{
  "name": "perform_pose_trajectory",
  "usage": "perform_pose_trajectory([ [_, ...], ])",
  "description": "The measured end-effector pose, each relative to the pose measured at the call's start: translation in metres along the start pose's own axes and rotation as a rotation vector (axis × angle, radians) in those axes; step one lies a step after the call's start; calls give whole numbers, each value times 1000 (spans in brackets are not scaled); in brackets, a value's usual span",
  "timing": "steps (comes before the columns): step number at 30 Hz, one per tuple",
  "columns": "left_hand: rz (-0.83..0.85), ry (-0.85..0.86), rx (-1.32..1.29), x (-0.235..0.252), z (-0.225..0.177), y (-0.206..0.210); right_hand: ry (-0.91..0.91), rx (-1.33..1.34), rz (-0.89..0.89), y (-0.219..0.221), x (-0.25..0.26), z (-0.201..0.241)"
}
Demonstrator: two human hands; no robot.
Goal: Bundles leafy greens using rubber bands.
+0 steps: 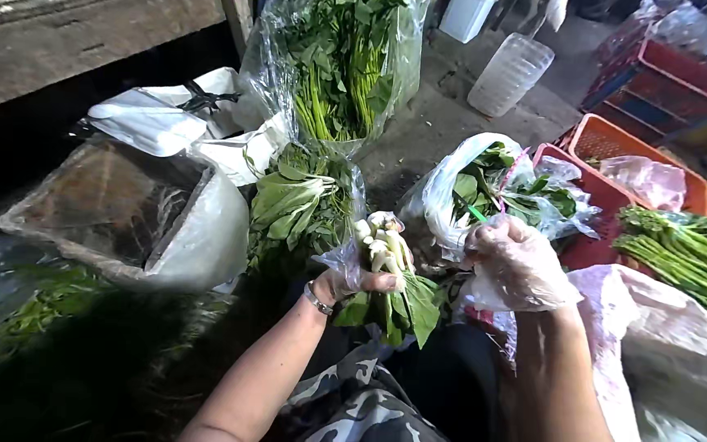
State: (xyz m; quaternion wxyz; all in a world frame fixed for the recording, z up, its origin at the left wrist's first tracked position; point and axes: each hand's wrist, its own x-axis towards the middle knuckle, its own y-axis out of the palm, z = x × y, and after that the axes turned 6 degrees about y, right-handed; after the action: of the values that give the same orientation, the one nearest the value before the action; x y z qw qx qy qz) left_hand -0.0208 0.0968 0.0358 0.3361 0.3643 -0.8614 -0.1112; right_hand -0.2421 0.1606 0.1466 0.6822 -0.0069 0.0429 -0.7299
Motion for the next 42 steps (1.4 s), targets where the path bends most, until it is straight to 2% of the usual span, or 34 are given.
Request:
perform_pose_trajectory([
  [5,-62,-24,191,-2,1,3,49,423,152,10,0,-2],
  [8,-71,-41,250,-2,0,3,99,423,207,9,0,7],
  [12,-96,-131,351,-1,-3,5,70,426,327,0,7,15],
  [13,-106,-149,380,-1,-4,5,73,396,326,2,7,17],
  [15,-124,-168,404,-1,-6,5,133,197,192,12,5,23],
  [17,-130,-147,307,-3,-5,4,228,-18,110,21,5,24],
  [20,-104,-54,92,-3,-2,2,319,-139,110,25,13,26],
  [23,-109,-25,11,-3,-2,3,333,-141,147,29,15,32],
  [27,-116,-47,33,-7,-7,5,320,-198,196,37,19,28],
  [32,-13,-102,-31,-5,-8,5,239,-145,234,28,20,11],
  [35,-5,-135,105,-3,-12,6,58,148,259,17,12,0],
  [38,0,-146,131,-1,-10,7,24,549,458,15,4,3],
  [40,-27,-146,129,0,-9,8,14,479,458,15,1,1],
  [42,-68,-194,203,0,-12,10,16,91,301,16,2,0],
])
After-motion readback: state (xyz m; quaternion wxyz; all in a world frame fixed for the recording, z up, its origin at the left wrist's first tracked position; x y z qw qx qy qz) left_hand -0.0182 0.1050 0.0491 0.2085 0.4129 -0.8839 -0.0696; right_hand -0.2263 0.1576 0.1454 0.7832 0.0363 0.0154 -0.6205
